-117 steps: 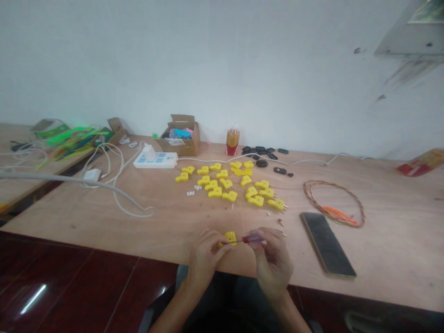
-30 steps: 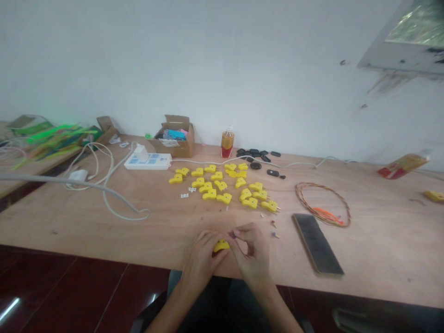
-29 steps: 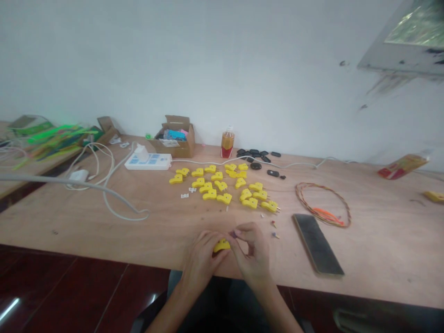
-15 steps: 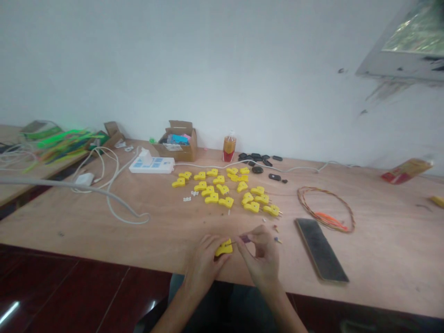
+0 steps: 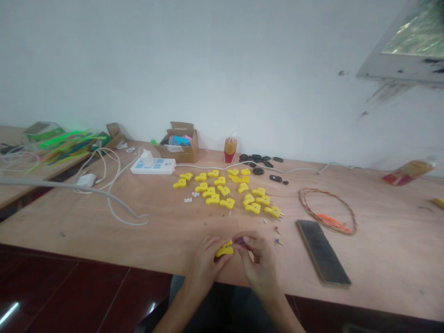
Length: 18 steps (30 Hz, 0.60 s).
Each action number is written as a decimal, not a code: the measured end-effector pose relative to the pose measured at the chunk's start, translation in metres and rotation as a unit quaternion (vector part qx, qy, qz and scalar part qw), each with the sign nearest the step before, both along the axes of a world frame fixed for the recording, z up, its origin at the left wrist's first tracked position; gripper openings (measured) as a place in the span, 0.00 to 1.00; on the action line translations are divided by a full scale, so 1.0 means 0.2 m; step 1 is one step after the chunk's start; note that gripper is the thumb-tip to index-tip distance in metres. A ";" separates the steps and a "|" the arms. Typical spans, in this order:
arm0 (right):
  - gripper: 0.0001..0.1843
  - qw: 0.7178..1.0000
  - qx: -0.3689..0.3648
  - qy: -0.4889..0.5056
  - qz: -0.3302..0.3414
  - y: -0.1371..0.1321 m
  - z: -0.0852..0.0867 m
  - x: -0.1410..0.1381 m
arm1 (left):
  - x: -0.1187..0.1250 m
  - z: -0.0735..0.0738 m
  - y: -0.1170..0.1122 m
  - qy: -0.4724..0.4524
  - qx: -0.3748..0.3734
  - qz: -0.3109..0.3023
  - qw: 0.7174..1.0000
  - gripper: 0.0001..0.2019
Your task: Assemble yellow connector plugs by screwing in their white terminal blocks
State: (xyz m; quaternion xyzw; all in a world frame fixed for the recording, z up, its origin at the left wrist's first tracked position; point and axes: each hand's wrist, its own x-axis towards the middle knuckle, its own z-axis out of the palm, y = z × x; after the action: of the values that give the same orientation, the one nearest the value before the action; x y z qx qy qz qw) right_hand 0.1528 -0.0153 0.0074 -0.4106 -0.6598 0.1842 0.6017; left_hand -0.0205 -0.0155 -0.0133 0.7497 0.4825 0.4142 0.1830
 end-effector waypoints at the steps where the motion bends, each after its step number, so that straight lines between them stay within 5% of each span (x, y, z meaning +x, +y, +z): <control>1: 0.06 1.000 0.006 0.006 -0.014 0.00 -0.01 -0.01 | 0.00 -0.01 0.00 -0.003 -0.001 0.002 1.000 0.19; 12: 0.06 0.998 -0.052 -0.018 0.040 0.00 -0.01 0.09 | -0.02 -0.01 0.02 -0.027 -0.034 -0.013 0.999 0.21; 18: 0.06 0.996 -0.078 0.048 0.001 0.00 -0.04 0.00 | 0.00 -0.03 0.01 -0.041 -0.068 -0.006 0.997 0.20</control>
State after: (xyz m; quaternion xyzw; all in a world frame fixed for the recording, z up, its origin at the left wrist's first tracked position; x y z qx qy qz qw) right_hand 0.1533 -0.0143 -0.0001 -0.4463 -0.6144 0.2546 0.5988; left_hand -0.0212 -0.0136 -0.0190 0.7205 0.4974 0.4100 0.2555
